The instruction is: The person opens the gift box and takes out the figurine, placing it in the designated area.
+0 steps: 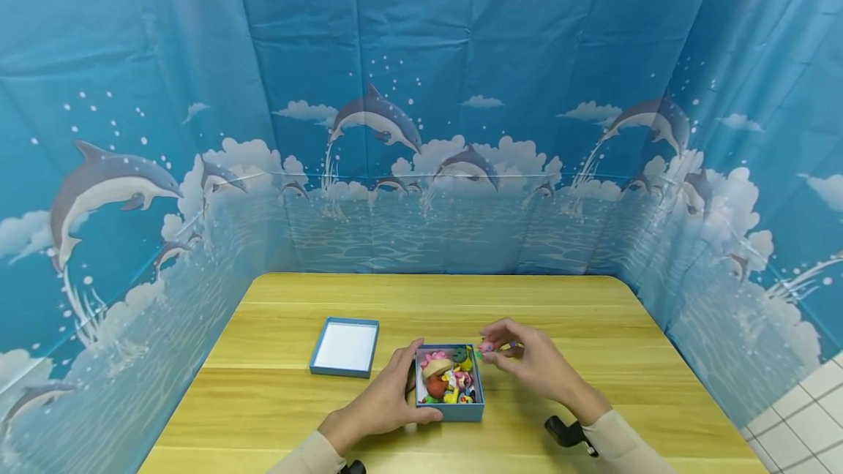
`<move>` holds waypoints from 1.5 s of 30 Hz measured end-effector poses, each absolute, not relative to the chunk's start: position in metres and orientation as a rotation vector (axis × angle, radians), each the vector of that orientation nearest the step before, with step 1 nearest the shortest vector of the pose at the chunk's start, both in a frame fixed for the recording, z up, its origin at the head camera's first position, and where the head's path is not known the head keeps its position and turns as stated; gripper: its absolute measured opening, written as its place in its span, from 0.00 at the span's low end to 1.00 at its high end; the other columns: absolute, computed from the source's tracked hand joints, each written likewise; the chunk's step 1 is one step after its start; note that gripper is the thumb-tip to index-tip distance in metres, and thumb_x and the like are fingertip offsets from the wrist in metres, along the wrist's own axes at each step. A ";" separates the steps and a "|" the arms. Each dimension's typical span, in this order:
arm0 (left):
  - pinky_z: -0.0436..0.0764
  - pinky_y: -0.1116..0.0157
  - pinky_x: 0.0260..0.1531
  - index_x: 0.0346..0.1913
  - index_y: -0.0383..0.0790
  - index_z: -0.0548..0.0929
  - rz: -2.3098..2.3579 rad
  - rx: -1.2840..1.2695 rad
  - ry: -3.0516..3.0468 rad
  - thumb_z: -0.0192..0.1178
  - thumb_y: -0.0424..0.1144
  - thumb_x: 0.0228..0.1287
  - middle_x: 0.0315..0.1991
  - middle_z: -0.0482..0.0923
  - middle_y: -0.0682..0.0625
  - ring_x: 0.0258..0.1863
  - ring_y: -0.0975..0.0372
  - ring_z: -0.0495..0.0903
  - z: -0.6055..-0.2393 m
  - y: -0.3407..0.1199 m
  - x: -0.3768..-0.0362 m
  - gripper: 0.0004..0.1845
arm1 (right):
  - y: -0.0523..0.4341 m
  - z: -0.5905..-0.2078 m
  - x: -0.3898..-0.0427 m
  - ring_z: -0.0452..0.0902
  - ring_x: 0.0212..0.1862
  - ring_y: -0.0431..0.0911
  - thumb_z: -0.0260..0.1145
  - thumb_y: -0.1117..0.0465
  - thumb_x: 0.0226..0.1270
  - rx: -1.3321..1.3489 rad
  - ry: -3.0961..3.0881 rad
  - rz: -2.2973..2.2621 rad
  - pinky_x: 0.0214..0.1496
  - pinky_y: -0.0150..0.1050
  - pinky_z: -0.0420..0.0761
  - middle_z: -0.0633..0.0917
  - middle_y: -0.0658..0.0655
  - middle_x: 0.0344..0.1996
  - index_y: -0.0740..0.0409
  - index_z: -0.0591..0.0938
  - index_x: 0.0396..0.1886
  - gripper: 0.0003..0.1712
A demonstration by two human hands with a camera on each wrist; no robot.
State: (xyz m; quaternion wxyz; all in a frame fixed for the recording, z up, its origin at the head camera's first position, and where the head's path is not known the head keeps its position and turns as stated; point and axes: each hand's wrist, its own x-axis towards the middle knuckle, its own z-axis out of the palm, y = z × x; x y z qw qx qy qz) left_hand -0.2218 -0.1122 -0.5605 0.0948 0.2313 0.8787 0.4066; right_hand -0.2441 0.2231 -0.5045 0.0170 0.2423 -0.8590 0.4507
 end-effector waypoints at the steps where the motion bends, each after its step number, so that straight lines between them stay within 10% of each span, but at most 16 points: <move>1: 0.80 0.41 0.81 0.99 0.58 0.45 1.203 0.686 2.607 0.82 0.71 0.67 0.91 0.61 0.41 0.83 0.48 0.76 -0.561 -0.112 -0.222 0.71 | 0.224 -0.505 -0.244 0.93 0.55 0.44 0.83 0.61 0.78 0.754 -2.667 1.396 0.57 0.39 0.95 0.94 0.50 0.54 0.48 0.89 0.66 0.21; 45: 0.79 0.39 0.81 0.99 0.50 0.46 1.207 0.662 2.584 0.82 0.69 0.68 0.93 0.59 0.41 0.85 0.47 0.75 -0.558 -0.111 -0.219 0.71 | 0.272 -0.511 -0.251 0.93 0.52 0.40 0.83 0.65 0.77 0.624 -2.631 1.275 0.54 0.39 0.95 0.95 0.52 0.54 0.50 0.89 0.65 0.22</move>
